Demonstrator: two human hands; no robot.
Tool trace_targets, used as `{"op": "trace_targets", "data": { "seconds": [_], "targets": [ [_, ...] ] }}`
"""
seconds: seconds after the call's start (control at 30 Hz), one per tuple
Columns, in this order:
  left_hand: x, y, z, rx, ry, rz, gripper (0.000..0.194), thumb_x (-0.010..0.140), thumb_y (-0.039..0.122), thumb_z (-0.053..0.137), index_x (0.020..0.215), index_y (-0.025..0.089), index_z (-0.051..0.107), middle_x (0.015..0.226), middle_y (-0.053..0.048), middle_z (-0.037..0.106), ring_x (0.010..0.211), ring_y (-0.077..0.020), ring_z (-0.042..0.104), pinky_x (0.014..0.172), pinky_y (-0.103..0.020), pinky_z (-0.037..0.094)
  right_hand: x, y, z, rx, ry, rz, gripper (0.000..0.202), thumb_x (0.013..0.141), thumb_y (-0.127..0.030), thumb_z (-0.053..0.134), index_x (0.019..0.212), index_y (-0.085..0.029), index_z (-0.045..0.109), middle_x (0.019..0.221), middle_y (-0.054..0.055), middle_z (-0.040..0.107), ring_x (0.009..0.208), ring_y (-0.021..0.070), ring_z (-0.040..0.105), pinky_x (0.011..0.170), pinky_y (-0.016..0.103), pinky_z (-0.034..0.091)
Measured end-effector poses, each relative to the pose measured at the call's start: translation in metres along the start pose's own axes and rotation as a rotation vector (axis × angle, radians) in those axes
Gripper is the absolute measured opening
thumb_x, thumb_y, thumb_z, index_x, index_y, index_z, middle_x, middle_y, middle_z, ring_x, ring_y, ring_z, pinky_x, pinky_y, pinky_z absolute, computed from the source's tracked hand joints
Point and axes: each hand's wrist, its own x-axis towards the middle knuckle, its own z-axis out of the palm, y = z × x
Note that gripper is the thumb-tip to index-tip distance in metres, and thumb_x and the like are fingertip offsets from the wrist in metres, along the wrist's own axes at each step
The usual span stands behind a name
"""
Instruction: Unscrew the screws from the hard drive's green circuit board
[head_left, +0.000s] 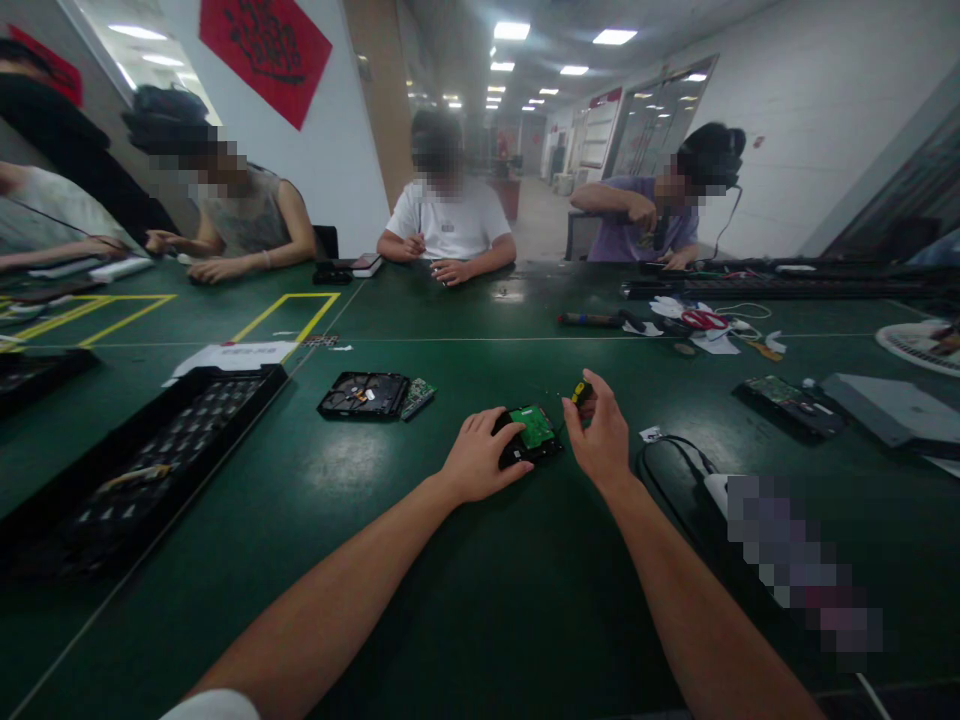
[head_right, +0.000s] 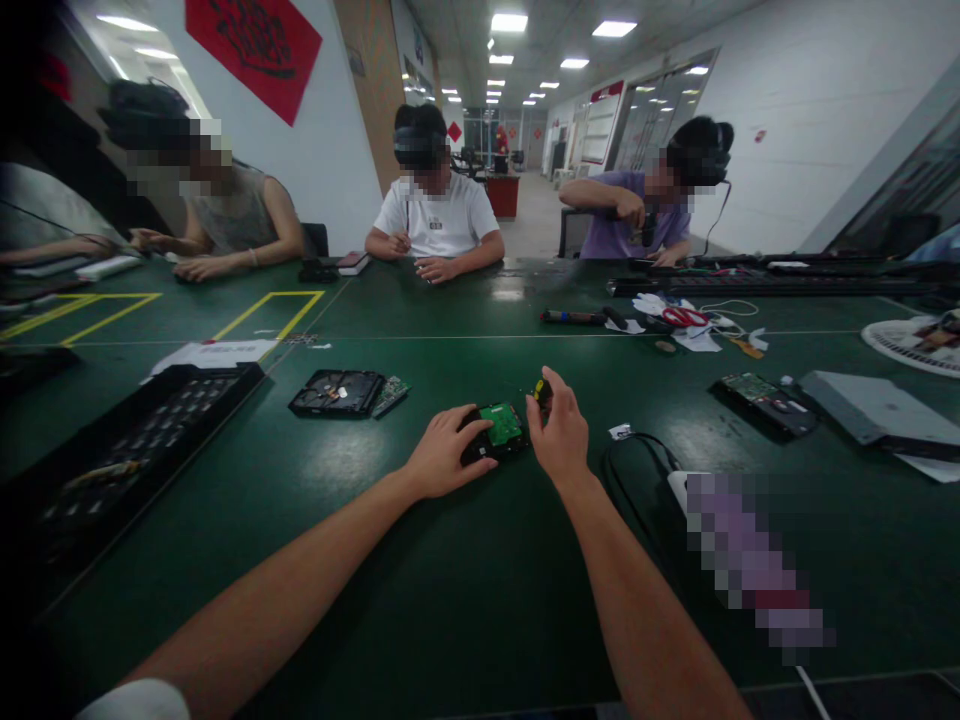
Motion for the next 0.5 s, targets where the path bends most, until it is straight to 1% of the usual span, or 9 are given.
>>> {"op": "trace_targets", "data": {
  "seconds": [0.13,0.2,0.33,0.4,0.5],
  "targets": [
    [0.0002,-0.0002,-0.0015,-0.023,-0.004,-0.010,0.069,0.092,0.065,0.067,0.148,0.025,0.058,0.161,-0.017,0.043,0.148,-0.0385,0.042,0.121,-0.060,0.034,0.0019,-0.0024,-0.0046,-0.026,-0.008,-0.021,0.059,0.102,-0.045,0.052,0.157,-0.025,0.042,0.137,0.016,0.063,0.107,0.0297,0.069,0.099,0.051,0.058],
    [0.0003,-0.0009,-0.0014,-0.025,-0.009,-0.015,0.070,0.092,0.065,0.068,0.149,0.026,0.058,0.162,-0.016,0.042,0.149,-0.0383,0.041,0.122,-0.060,0.034,0.0024,-0.0033,-0.0056,-0.033,-0.021,-0.033,0.059,0.102,-0.042,0.052,0.157,-0.025,0.040,0.136,0.016,0.064,0.101,0.0282,0.070,0.096,0.050,0.059],
    [0.0002,-0.0022,-0.0011,-0.027,-0.011,-0.020,0.072,0.091,0.067,0.067,0.149,0.025,0.058,0.162,-0.016,0.043,0.149,-0.0384,0.041,0.121,-0.060,0.034,0.0012,-0.0027,-0.0060,-0.010,-0.062,-0.028,0.065,0.100,-0.035,0.053,0.161,-0.026,0.033,0.137,0.014,0.065,0.102,0.0274,0.071,0.097,0.050,0.059],
    [0.0001,-0.0025,-0.0011,-0.029,-0.013,-0.016,0.071,0.092,0.068,0.067,0.149,0.025,0.059,0.162,-0.017,0.043,0.148,-0.0384,0.041,0.121,-0.060,0.035,0.0010,-0.0021,-0.0071,0.001,-0.064,-0.012,0.068,0.100,-0.035,0.054,0.163,-0.026,0.030,0.135,0.014,0.066,0.101,0.0280,0.072,0.097,0.050,0.059],
    [0.0000,-0.0029,-0.0004,-0.033,-0.010,-0.010,0.071,0.092,0.067,0.067,0.149,0.026,0.059,0.162,-0.017,0.043,0.148,-0.0385,0.042,0.120,-0.059,0.036,0.0020,-0.0025,-0.0110,0.015,-0.028,0.008,0.068,0.100,-0.038,0.054,0.162,-0.024,0.031,0.136,0.016,0.065,0.101,0.0288,0.072,0.095,0.051,0.060]
  ]
}}
